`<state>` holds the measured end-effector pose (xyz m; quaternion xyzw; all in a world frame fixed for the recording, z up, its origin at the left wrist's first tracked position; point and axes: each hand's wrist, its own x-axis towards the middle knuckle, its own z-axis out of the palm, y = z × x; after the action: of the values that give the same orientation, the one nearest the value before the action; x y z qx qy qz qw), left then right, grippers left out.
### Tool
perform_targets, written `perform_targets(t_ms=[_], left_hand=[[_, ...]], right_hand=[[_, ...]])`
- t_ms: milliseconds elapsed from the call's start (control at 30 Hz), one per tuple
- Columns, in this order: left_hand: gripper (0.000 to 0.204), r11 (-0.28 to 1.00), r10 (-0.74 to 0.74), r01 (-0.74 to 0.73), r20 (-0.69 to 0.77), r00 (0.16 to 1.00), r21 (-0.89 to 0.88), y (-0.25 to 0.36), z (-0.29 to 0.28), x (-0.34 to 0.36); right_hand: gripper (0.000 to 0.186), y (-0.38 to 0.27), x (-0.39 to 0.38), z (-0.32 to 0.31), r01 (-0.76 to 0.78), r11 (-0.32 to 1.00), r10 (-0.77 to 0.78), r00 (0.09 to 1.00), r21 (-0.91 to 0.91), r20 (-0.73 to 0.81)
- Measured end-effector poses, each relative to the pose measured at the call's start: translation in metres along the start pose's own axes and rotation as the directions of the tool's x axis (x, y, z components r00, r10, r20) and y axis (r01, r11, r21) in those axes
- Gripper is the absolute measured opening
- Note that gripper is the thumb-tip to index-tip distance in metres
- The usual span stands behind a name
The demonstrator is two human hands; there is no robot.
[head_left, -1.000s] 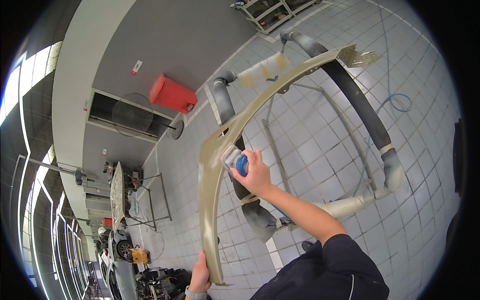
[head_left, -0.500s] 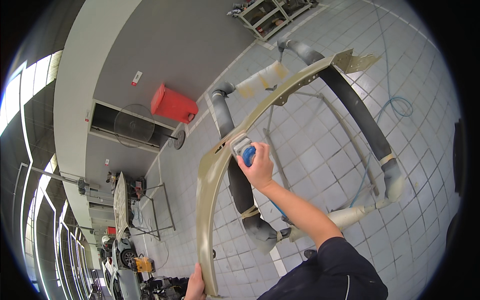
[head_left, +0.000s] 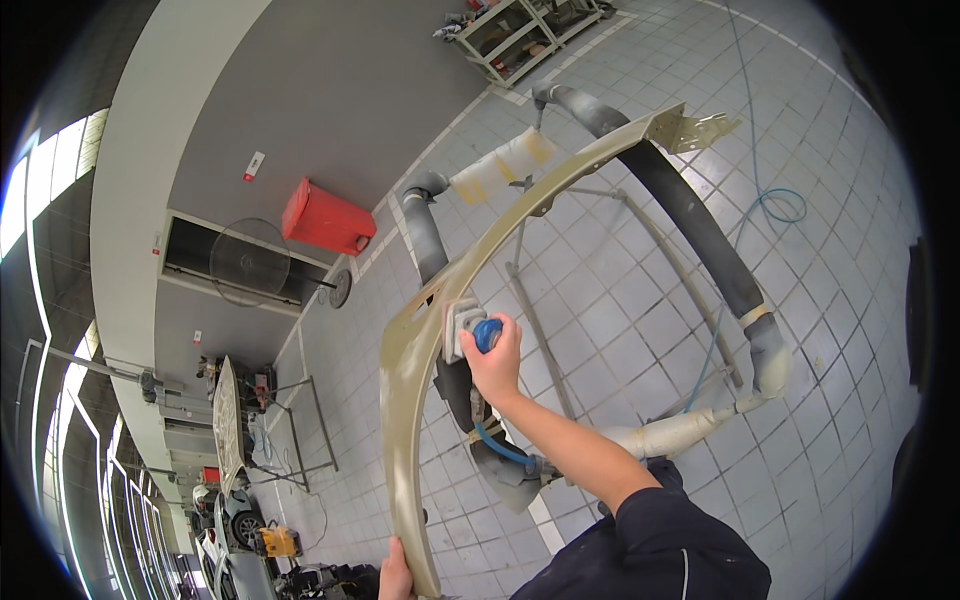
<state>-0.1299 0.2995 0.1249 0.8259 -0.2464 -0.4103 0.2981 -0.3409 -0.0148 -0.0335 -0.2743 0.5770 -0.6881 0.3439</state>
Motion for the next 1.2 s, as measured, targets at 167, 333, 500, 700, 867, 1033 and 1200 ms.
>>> perform_targets(t_ms=[167,333,500,700,867,1033,1200], left_hand=[[0.061,0.999,-0.015,0.016,-0.017,1.0,0.038,0.003,0.002,-0.003],[0.062,0.999,-0.028,0.029,-0.034,0.999,0.038,0.002,0.002,0.001],[0.065,0.998,-0.001,0.003,-0.024,1.0,0.064,0.001,0.0,0.004],[0.068,0.992,-0.079,0.076,0.034,0.996,0.102,0.009,0.011,-0.01],[0.066,0.991,-0.075,0.071,0.028,0.997,0.117,0.015,0.019,-0.018],[0.065,0.991,-0.066,0.065,0.001,0.998,0.116,0.007,0.024,-0.015],[0.065,0.986,-0.023,0.017,0.037,0.999,0.165,0.0,0.025,-0.011]], right_hand=[[0.064,0.002,-0.024,-0.006,-0.052,0.988,0.029,0.987,0.143,0.158],[0.066,0.008,-0.009,-0.005,-0.098,0.984,0.073,0.984,0.147,0.162],[0.067,0.021,0.008,-0.004,-0.162,0.962,0.125,0.977,0.218,0.175],[0.064,0.036,0.035,0.0,-0.116,0.965,0.094,0.99,0.235,0.104],[0.064,0.031,0.046,-0.006,-0.005,0.989,0.007,1.0,0.149,-0.017],[0.069,0.026,0.068,-0.01,-0.063,0.976,0.075,0.996,0.207,-0.053],[0.069,0.026,0.092,-0.019,0.003,0.985,0.022,0.989,0.174,-0.145]])
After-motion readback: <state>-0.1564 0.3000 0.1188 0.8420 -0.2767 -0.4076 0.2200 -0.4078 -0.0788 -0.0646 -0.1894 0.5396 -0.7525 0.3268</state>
